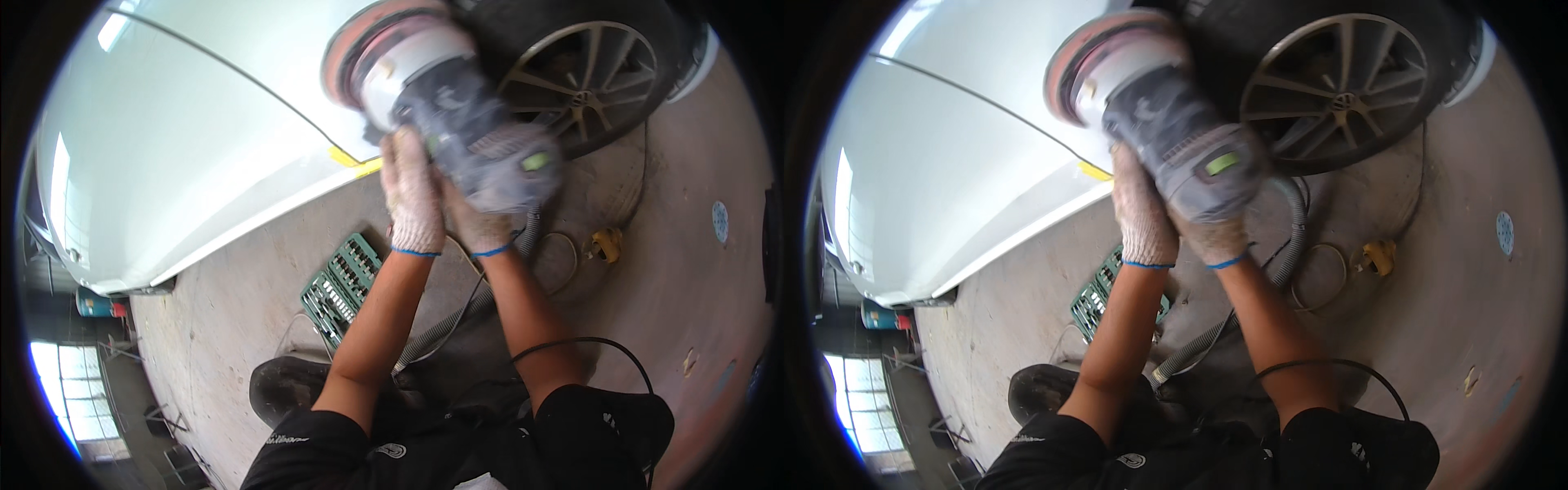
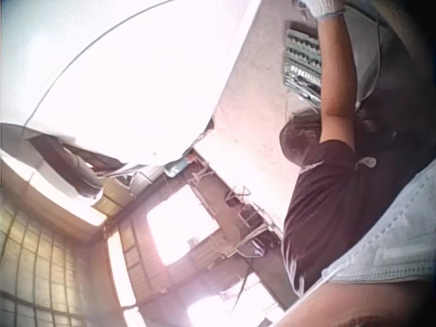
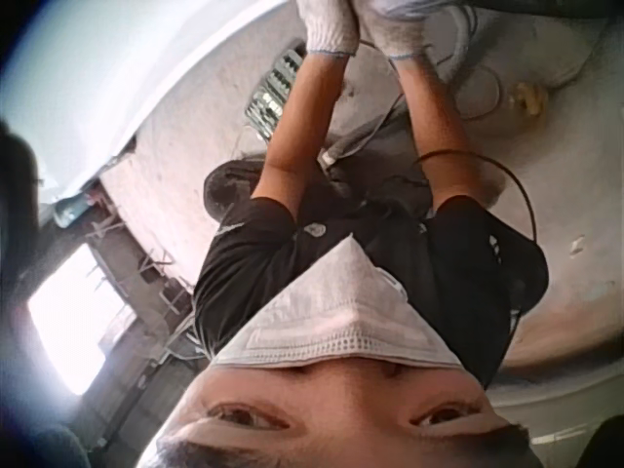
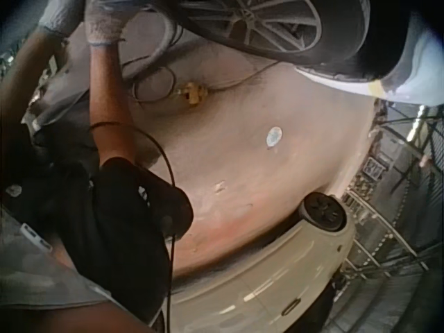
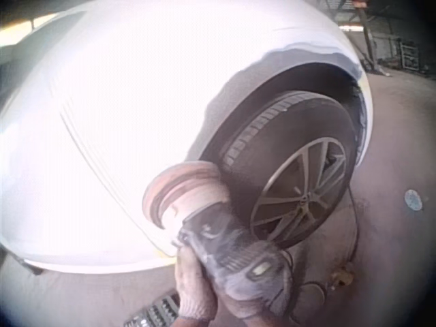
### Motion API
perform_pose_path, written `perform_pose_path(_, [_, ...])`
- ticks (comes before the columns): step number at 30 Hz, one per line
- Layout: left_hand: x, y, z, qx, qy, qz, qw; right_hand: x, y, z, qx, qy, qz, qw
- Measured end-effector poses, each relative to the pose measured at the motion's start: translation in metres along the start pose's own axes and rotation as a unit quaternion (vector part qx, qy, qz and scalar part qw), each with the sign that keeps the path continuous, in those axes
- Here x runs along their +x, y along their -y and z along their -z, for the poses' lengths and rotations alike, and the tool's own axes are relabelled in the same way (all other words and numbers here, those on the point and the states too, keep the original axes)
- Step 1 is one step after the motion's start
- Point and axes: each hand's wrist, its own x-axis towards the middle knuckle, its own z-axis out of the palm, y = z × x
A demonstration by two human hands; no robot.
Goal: The person sands the wheel arch area of a white car using a power sander and a hand sanding block. They switch between tools and sanding pads to smooth the surface around the wheel well.
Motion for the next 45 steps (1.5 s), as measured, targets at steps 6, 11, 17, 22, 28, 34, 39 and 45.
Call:
perform_pose_path(6, [0.021, 0.054, 0.065, 0.117, 0.016, -0.095, 0.988, -0.034, 0.014, -0.021, 0.412, 0.029, -0.499, 0.762])
perform_pose_path(11, [-0.014, 0.058, 0.067, 0.163, 0.092, -0.142, 0.972, -0.048, 0.015, 0.002, 0.492, -0.009, -0.559, 0.667])
perform_pose_path(17, [-0.034, -0.014, 0.062, 0.283, 0.199, -0.471, 0.812, -0.054, -0.020, 0.044, 0.549, -0.005, -0.463, 0.696])
perform_pose_path(22, [0.015, -0.039, 0.048, 0.173, 0.122, -0.321, 0.923, -0.028, -0.023, 0.082, 0.577, 0.040, -0.434, 0.691])
perform_pose_path(28, [0.025, -0.025, 0.048, 0.436, 0.289, -0.399, 0.753, -0.031, -0.011, 0.081, 0.568, 0.171, -0.442, 0.673])
perform_pose_path(34, [0.044, -0.006, 0.073, 0.441, 0.263, -0.389, 0.765, -0.048, -0.010, 0.067, 0.613, 0.134, -0.479, 0.614])
perform_pose_path(39, [0.063, 0.014, 0.091, 0.261, 0.280, -0.248, 0.890, -0.051, -0.015, 0.070, 0.608, 0.139, -0.485, 0.613])
perform_pose_path(45, [0.056, 0.023, 0.078, 0.147, 0.102, -0.131, 0.975, -0.061, -0.017, 0.077, 0.600, 0.133, -0.484, 0.623])
